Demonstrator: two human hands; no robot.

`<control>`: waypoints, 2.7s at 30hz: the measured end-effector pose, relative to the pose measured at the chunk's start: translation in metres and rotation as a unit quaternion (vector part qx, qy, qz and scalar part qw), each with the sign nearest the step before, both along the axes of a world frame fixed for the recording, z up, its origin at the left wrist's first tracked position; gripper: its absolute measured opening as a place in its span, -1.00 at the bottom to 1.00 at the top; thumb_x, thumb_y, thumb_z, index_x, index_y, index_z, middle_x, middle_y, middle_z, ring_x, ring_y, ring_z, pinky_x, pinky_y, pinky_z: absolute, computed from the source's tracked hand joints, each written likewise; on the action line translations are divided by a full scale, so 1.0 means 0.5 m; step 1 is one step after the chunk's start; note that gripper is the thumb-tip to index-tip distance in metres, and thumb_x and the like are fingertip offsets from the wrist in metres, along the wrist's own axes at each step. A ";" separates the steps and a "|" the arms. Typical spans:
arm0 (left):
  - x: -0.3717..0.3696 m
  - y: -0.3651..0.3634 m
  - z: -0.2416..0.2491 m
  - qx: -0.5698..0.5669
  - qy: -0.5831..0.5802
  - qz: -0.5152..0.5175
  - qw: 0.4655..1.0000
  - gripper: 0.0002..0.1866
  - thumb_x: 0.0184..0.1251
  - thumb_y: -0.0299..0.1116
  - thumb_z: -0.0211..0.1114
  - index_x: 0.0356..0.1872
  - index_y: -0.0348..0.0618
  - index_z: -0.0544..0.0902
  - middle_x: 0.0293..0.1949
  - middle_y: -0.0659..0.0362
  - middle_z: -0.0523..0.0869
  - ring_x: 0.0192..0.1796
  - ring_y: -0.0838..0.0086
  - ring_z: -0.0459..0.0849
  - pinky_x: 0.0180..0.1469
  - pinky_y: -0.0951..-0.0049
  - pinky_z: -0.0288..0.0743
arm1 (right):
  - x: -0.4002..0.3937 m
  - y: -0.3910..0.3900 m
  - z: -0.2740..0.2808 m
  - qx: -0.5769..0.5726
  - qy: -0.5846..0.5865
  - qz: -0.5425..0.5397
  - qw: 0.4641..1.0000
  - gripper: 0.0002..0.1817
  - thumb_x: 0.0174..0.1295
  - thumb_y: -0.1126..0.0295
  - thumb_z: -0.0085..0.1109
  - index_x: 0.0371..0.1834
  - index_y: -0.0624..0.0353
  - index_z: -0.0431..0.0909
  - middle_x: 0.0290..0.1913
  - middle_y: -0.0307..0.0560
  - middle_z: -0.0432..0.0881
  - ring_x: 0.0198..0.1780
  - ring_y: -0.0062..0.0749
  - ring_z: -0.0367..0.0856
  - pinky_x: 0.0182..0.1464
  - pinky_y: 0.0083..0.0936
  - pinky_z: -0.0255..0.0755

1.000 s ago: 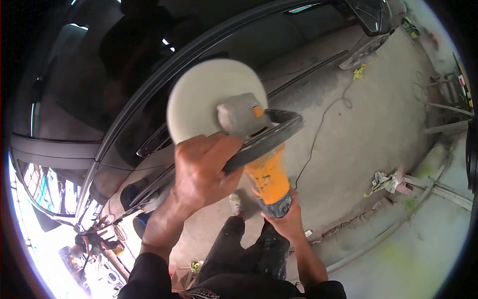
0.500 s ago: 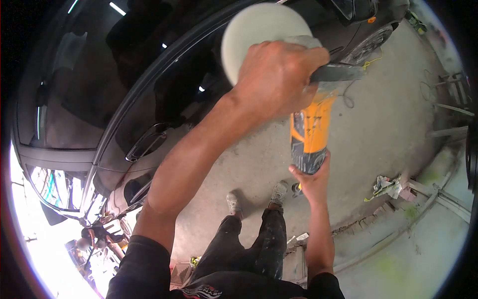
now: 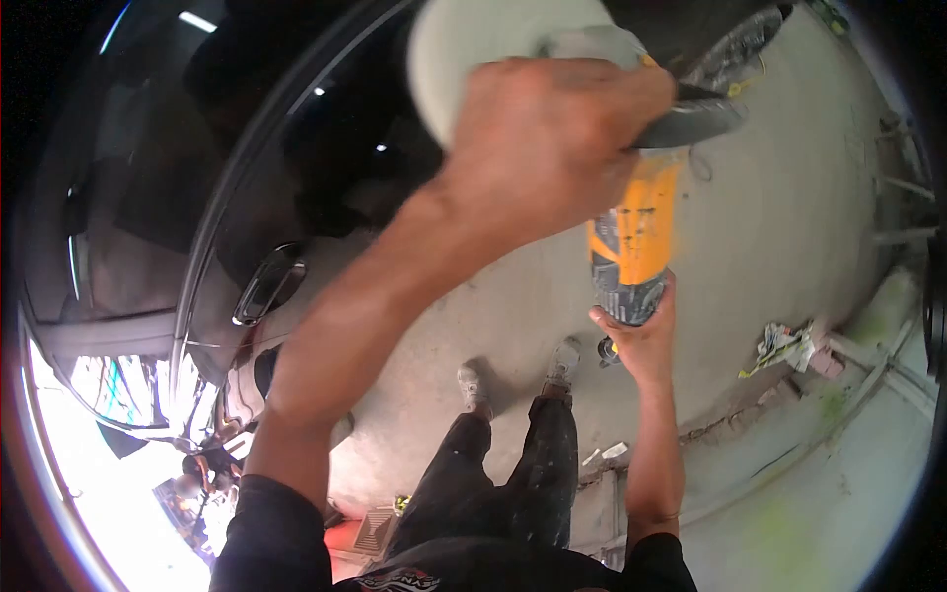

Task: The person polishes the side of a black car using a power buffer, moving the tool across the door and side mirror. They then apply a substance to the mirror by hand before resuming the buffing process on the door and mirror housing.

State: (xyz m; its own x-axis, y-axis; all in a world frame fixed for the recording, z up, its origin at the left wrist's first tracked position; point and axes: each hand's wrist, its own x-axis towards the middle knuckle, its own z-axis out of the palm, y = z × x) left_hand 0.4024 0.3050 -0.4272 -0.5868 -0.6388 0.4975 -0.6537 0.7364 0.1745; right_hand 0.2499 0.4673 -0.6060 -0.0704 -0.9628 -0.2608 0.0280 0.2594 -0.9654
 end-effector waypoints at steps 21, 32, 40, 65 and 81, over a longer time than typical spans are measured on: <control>-0.052 -0.100 -0.080 -0.067 0.095 -0.031 0.993 -0.82 -0.10 -0.38 0.41 -0.51 -0.08 0.55 -0.60 0.20 0.61 -0.51 0.24 0.71 -0.57 0.21 0.49 | -0.072 -0.115 -0.075 -0.013 0.013 -0.071 0.997 -0.01 -0.05 0.54 0.63 0.45 0.21 0.16 0.24 -0.02 0.44 0.22 -0.35 0.47 0.22 -0.40 0.47; -0.045 -0.147 -0.117 -0.145 0.176 -0.089 0.969 -0.81 -0.13 -0.33 0.33 -0.60 -0.10 0.45 -0.68 0.21 0.50 -0.64 0.33 0.61 -0.71 0.29 0.37 | -0.076 -0.112 -0.086 -0.066 0.195 -0.087 0.975 0.08 -0.11 0.49 0.67 0.48 0.27 0.12 0.27 0.08 0.43 0.29 -0.16 0.43 0.36 -0.25 0.28; -0.052 -0.154 -0.138 -0.159 0.194 -0.082 0.964 -0.78 -0.16 -0.34 0.34 -0.64 -0.11 0.42 -0.73 0.23 0.45 -0.67 0.40 0.57 -0.74 0.34 0.32 | -0.074 -0.110 -0.081 -0.021 0.169 -0.111 0.979 0.07 -0.07 0.53 0.64 0.50 0.27 0.09 0.27 0.08 0.40 0.28 -0.24 0.42 0.25 -0.35 0.40; -0.052 -0.153 -0.156 -0.259 0.320 -0.091 0.907 -0.77 -0.39 -0.38 0.36 -0.76 -0.07 0.41 -0.78 0.24 0.37 -0.78 0.38 0.39 -0.81 0.34 0.18 | -0.081 -0.112 -0.109 -0.094 0.290 -0.127 0.944 0.11 -0.09 0.71 0.57 0.54 0.24 0.02 0.32 0.07 0.33 0.28 -0.28 0.40 0.23 -0.42 0.47; -0.039 -0.147 -0.141 -0.245 0.279 -0.078 0.925 -0.75 -0.46 -0.38 0.33 -0.79 -0.07 0.37 -0.81 0.26 0.27 -0.80 0.40 0.29 -0.81 0.39 0.09 | -0.091 -0.116 -0.096 -0.099 0.349 -0.142 0.921 0.07 -0.05 0.52 0.63 0.51 0.27 0.10 0.32 0.09 0.40 0.32 -0.20 0.39 0.36 -0.30 0.27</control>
State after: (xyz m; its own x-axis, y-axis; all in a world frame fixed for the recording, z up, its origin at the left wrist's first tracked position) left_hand 0.3828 0.2317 -0.4977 -0.2177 -0.1843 0.9585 -0.4411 0.8946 0.0718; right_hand 0.2046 0.4094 -0.6542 -0.4114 -0.9032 0.1221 -0.5769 0.1544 -0.8021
